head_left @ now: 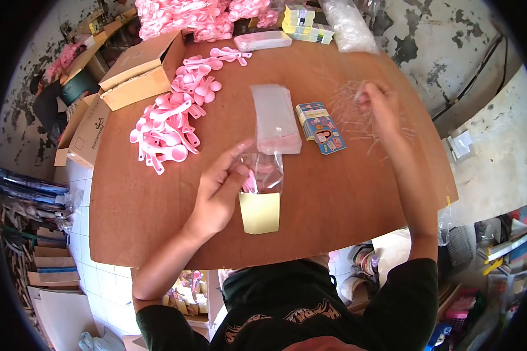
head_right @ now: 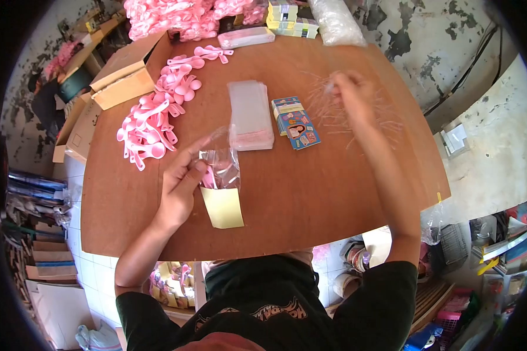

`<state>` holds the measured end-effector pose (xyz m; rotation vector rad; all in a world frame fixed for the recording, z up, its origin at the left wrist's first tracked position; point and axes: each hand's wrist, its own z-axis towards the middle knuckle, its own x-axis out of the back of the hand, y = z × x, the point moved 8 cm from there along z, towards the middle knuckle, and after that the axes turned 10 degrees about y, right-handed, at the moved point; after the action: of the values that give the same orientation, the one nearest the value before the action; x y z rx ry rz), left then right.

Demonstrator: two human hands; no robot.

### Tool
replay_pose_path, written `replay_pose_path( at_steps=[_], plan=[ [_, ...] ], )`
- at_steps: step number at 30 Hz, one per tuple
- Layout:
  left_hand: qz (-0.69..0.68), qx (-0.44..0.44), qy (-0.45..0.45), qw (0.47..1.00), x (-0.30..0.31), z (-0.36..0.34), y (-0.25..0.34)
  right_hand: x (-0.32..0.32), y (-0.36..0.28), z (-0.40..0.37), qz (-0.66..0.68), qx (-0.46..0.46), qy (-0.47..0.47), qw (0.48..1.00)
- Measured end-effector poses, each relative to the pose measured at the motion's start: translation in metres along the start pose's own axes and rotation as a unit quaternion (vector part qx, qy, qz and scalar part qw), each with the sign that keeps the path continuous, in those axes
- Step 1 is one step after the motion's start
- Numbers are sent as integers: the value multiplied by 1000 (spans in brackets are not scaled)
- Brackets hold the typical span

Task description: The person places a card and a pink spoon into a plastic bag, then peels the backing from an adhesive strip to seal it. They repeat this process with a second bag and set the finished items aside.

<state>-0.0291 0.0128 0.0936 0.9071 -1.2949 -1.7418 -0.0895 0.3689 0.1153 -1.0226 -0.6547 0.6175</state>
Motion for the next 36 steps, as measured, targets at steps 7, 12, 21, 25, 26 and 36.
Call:
replay_pose_path(
  at_steps=[7, 12, 21, 25, 26, 36],
  plan=[
    [-37, 28, 58, 997, 13, 4, -21, 24, 71, 11, -451, 289, -222, 815],
    [-18, -21, 87, 996, 17, 2, -16, 36, 27, 14, -357, 299, -184, 865],
    [-81, -8, 75, 994, 14, 0, -17, -44, -81, -76, -43, 163, -228, 959],
    [-96, -17, 75, 992, 10, -1, -14, -105, -98, -156, 64, 71, -391, 916],
    [-60, -39, 75, 995, 11, -1, -11, -115, -97, -166, 62, 92, -387, 916],
    [-58, -33, 67, 996, 18, 2, -25, -123, -90, -173, 165, 22, -308, 937]
  ],
)
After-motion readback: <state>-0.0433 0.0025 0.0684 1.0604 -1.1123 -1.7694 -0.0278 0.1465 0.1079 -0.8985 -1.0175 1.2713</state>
